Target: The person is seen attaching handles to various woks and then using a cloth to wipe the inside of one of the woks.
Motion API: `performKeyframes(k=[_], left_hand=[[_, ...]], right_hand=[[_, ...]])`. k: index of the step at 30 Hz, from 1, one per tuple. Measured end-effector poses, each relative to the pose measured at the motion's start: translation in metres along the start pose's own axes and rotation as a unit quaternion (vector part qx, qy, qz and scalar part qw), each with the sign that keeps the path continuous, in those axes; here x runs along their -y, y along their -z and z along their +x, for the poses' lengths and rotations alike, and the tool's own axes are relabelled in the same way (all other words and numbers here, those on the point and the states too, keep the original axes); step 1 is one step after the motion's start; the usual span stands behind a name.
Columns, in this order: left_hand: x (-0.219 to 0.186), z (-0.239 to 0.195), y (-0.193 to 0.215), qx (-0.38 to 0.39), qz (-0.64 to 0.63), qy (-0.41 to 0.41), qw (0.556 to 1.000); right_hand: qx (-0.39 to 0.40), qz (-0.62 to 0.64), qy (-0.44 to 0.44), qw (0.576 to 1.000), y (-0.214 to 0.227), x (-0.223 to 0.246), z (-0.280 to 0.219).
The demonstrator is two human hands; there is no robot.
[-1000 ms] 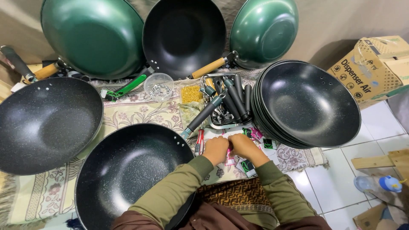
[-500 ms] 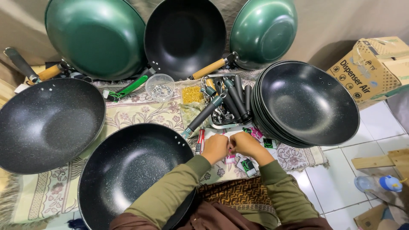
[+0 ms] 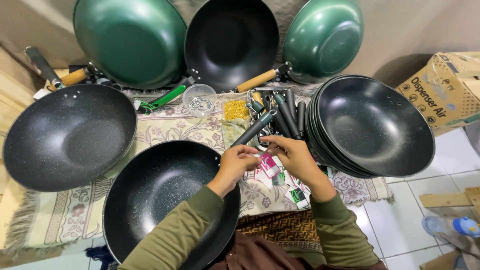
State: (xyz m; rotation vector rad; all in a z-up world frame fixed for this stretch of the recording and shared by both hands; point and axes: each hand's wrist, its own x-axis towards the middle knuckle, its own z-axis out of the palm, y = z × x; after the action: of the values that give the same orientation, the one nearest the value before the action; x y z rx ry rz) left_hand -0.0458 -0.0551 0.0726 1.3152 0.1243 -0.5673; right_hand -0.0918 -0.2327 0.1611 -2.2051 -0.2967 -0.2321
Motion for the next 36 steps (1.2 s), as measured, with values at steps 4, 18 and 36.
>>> performKeyframes(k=[4, 18, 36], left_hand=[[-0.021, -0.02, 0.004, -0.014, -0.039, -0.015, 0.999], [-0.032, -0.04, 0.01, -0.04, -0.106, -0.053, 0.992], [-0.03, -0.044, 0.011, -0.034, -0.115, -0.066, 0.991]], right_hand=[[-0.033, 0.002, 0.035, 0.999, -0.01, 0.01, 0.006], [-0.08, 0.01, 0.091, 0.993, -0.028, 0.021, 0.01], [-0.08, 0.017, 0.102, 0.991, -0.025, 0.025, 0.006]])
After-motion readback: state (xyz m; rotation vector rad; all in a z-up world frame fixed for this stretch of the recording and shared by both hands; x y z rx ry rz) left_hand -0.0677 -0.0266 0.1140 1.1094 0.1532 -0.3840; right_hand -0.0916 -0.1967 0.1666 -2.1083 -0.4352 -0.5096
